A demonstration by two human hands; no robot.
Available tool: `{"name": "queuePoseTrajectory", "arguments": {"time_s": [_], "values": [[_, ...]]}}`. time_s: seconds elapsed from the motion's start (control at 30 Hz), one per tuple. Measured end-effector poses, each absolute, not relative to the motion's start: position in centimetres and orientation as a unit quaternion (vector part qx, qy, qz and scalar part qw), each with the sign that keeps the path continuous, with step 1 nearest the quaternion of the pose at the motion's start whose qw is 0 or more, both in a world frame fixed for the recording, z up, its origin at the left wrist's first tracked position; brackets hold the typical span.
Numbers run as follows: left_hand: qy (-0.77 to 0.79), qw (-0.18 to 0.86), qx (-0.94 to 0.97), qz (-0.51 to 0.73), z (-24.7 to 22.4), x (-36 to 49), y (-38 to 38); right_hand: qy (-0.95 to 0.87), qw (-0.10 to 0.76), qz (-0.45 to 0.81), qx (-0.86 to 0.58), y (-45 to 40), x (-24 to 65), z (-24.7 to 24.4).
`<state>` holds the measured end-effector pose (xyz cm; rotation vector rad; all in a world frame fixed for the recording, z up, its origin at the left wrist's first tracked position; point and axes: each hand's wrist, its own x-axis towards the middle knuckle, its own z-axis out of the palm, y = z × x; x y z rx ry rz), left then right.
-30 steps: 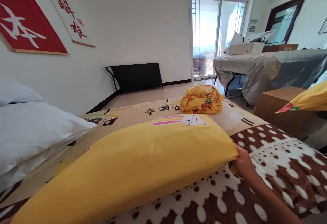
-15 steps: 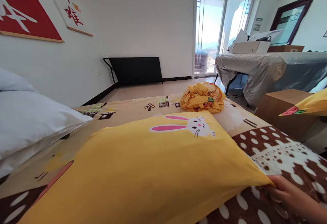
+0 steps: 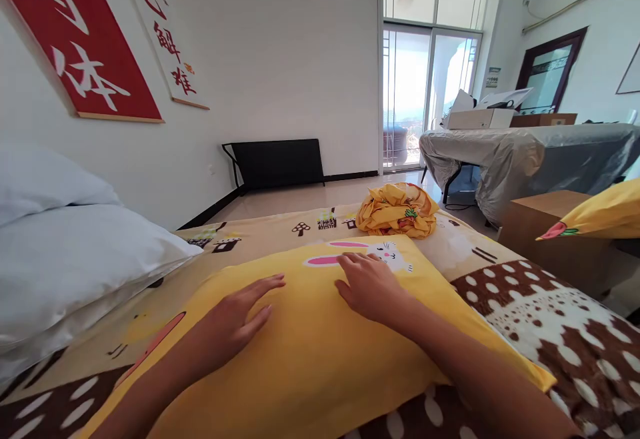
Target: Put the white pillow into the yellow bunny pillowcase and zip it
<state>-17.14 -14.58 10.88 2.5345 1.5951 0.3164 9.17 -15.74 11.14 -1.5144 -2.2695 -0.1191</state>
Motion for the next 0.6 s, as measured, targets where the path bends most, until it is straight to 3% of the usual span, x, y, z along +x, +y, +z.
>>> {"name": "queuePoseTrajectory", "arguments": {"time_s": [0.17, 0.33, 0.47, 0.6], "values": [[0.54, 0.05, 0.835, 0.092, 11.2, -12.0, -7.5, -0.812, 0.146, 0.006, -0.566, -8.8, 7.0, 11.1], [0.665, 0.021, 0.737, 0.121, 5.9, -21.2, -5.7, -0.723, 0.158, 0.035, -0.671, -7.8, 17.5, 3.6], [0.717, 0.094, 0.666, 0.184, 2.9, -30.0, -6.8, -0.665, 0.187, 0.055, -0.721, -10.7, 26.5, -2.4], [0.719, 0.12, 0.658, 0.186, 2.8, -35.7, -7.9, -0.653, 0.168, -0.013, -0.738, -13.0, 30.7, -3.1]]}}
